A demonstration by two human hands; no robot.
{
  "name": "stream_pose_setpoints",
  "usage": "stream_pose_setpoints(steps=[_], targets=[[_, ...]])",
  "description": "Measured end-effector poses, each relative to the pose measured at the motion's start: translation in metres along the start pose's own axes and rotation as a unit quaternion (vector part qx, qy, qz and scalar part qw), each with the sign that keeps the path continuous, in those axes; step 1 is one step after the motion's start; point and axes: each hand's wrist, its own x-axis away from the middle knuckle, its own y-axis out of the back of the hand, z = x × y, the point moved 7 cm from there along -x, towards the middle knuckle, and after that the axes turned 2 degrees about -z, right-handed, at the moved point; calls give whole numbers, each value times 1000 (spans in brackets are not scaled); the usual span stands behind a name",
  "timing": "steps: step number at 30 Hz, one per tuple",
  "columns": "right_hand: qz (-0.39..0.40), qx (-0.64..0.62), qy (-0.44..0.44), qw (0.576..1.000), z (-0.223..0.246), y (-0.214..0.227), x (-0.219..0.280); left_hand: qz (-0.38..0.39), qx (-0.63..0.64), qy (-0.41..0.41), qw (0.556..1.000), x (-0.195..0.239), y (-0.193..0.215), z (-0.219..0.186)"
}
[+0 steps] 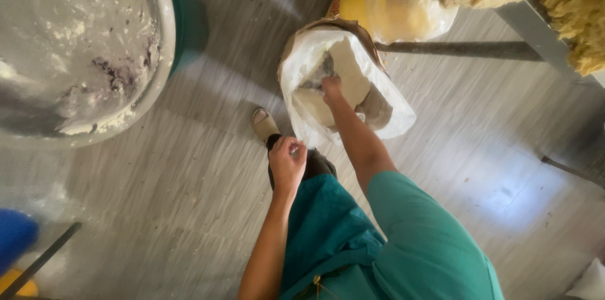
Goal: The person scoops white powder from a blue bucket into a digital scale, then transfers it into a red bucket. They repeat the process with a second scoop from a white sack, weighing and adding it to the red bucket. Finally, they pour a yellow liquid from a measuring cup into a large metal mixing bowl.
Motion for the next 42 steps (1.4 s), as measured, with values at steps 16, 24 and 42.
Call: stream_pose_setpoints(steps=[16, 24, 42], targets=[[187, -14, 119, 975, 42, 6, 0, -27, 13, -42, 999, 6, 3, 1], [255, -63, 138, 955, 59, 57, 56, -48, 30, -33, 998, 10, 3, 20], [238, -68, 101, 964, 61, 88, 75, -21, -51, -80, 995, 10, 1, 9]])
